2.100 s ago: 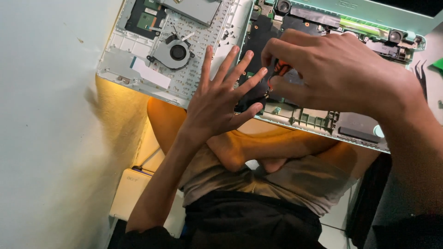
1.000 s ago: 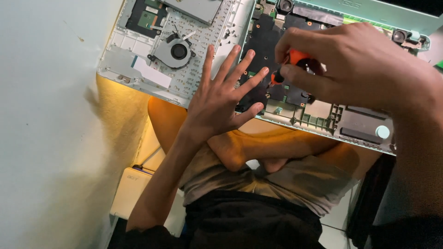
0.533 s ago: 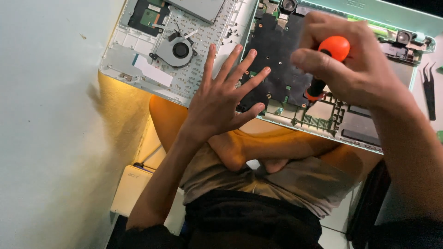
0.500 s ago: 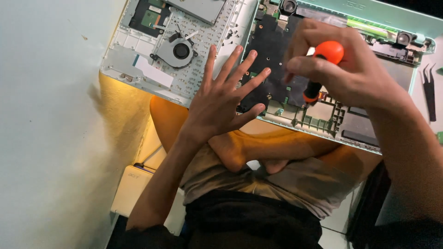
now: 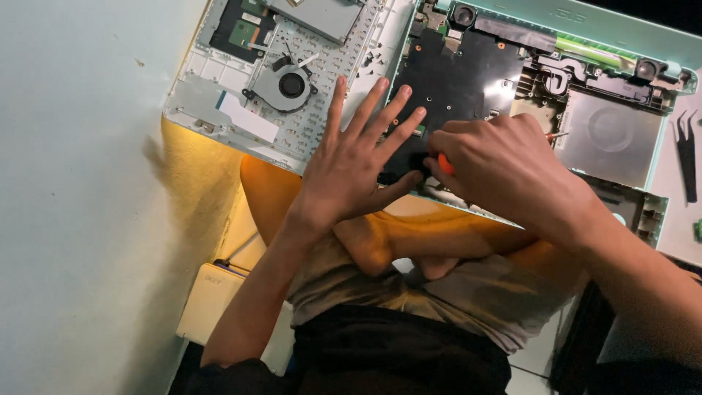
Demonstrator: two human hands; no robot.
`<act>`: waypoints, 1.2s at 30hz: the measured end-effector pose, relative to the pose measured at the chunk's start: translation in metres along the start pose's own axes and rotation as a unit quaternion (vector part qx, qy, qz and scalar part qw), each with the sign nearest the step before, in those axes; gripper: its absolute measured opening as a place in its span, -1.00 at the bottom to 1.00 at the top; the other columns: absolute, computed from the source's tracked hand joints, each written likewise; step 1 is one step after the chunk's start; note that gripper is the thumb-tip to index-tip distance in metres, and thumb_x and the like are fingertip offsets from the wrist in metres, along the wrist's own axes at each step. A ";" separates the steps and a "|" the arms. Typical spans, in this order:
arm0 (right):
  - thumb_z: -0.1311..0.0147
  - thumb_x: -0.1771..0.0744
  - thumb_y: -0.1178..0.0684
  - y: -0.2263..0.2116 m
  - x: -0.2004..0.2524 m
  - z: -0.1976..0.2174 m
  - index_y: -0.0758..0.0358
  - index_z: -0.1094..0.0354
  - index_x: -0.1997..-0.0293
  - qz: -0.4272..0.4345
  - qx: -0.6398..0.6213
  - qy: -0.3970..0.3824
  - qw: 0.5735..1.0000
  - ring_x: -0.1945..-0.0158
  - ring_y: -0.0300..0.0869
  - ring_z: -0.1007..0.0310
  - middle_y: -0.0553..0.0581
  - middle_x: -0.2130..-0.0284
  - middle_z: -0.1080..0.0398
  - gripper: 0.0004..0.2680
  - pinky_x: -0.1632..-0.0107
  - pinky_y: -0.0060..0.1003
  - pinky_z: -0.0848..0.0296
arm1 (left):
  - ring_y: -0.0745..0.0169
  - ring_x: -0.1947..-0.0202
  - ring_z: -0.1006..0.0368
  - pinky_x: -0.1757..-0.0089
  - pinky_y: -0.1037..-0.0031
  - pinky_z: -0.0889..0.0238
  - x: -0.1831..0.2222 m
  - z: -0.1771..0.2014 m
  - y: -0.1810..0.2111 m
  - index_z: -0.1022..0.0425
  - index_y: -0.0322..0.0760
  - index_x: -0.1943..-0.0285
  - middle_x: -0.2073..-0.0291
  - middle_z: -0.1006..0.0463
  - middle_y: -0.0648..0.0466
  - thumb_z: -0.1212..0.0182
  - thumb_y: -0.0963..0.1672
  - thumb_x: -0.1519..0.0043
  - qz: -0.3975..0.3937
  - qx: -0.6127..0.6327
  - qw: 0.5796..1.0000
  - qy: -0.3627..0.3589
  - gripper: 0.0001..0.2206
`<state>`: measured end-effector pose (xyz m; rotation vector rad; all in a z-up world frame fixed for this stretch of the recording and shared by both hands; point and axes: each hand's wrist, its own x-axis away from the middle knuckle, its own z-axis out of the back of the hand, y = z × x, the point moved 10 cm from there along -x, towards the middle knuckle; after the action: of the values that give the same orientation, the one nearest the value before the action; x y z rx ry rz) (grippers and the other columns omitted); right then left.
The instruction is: Disassembling a laptop by removing internal screws, disconnecting ribbon cables, and lifting the motherboard out of the chassis.
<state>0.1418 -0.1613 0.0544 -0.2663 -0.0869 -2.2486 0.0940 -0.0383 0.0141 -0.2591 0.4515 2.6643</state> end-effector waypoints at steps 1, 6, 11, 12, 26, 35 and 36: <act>-0.21 -0.54 -0.08 0.000 0.000 -0.002 0.12 -0.50 0.32 0.000 0.007 -0.007 1.000 0.66 -0.22 -0.28 -0.10 0.42 -0.53 -0.73 0.54 -0.22 -0.26 | -0.14 -0.85 0.26 -0.63 -0.47 0.69 -0.001 -0.003 -0.001 -0.24 -0.12 -0.88 -0.87 -0.05 -0.07 -0.18 0.28 -0.54 0.003 -0.001 1.000 -0.003 -0.18; -0.26 -0.47 -0.04 0.001 -0.010 -0.007 0.13 -0.55 0.25 0.029 -0.004 -0.016 0.999 0.67 -0.18 -0.30 -0.07 0.39 -0.59 -0.83 0.54 -0.18 -0.28 | -0.17 -0.86 0.28 -0.62 -0.47 0.70 -0.001 -0.004 -0.002 -0.21 -0.12 -0.89 -0.87 -0.05 -0.10 -0.19 0.26 -0.52 0.003 -0.004 1.000 -0.011 -0.17; -0.34 -0.41 -0.08 -0.013 -0.012 0.002 0.11 -0.54 0.06 0.086 -0.041 -0.003 0.995 0.62 -0.05 -0.51 0.00 0.10 -0.69 -0.85 0.50 -0.05 -0.44 | -0.17 -0.86 0.24 -0.63 -0.47 0.70 -0.001 -0.003 -0.003 -0.23 -0.10 -0.88 -0.87 -0.07 -0.10 -0.21 0.27 -0.51 0.006 0.005 1.000 -0.003 -0.17; -0.33 -0.40 -0.04 -0.016 -0.011 0.004 0.12 -0.54 0.16 0.095 -0.058 -0.005 0.994 0.63 -0.07 -0.48 -0.03 0.15 -0.68 -0.88 0.50 -0.07 -0.44 | -0.16 -0.86 0.26 -0.62 -0.48 0.71 -0.001 -0.007 -0.004 -0.21 -0.08 -0.89 -0.88 -0.05 -0.08 -0.19 0.29 -0.51 0.008 0.002 1.000 -0.009 -0.16; -0.47 -0.42 0.01 0.030 -0.103 0.048 0.20 -0.72 0.02 0.095 -0.066 0.161 0.980 0.42 0.04 -0.59 0.06 0.23 -0.71 -0.87 0.33 -0.02 -0.48 | -0.13 -0.89 0.17 -0.72 -0.42 0.51 0.006 0.013 -0.003 -0.20 -0.19 -0.90 -0.87 -0.01 -0.12 -0.28 0.25 -0.55 0.010 0.037 0.998 0.057 -0.16; -0.33 -0.46 -0.13 0.042 -0.124 0.039 0.04 -0.77 -0.17 0.075 0.016 0.121 0.990 0.39 0.19 -0.71 0.19 0.24 -0.74 -0.79 0.25 0.08 -0.60 | -0.13 -0.87 0.25 -0.70 -0.29 0.57 0.004 0.002 -0.007 -0.15 -0.25 -0.89 -0.86 0.01 -0.32 -0.12 0.27 -0.53 0.019 0.041 0.999 0.016 -0.13; -0.40 -0.51 -0.07 0.050 -0.113 0.047 0.09 -0.78 -0.23 0.077 0.046 0.145 0.985 0.46 0.04 -0.64 0.16 0.27 -0.72 -0.81 0.35 -0.06 -0.54 | -0.16 -0.87 0.25 -0.71 -0.31 0.53 0.004 0.006 -0.008 -0.16 -0.28 -0.89 -0.86 0.05 -0.32 -0.16 0.27 -0.53 0.020 0.044 0.999 0.024 -0.12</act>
<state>0.2575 -0.1011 0.0739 0.1037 -0.0150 -2.0997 0.0934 -0.0284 0.0163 -0.2896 0.5927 2.6729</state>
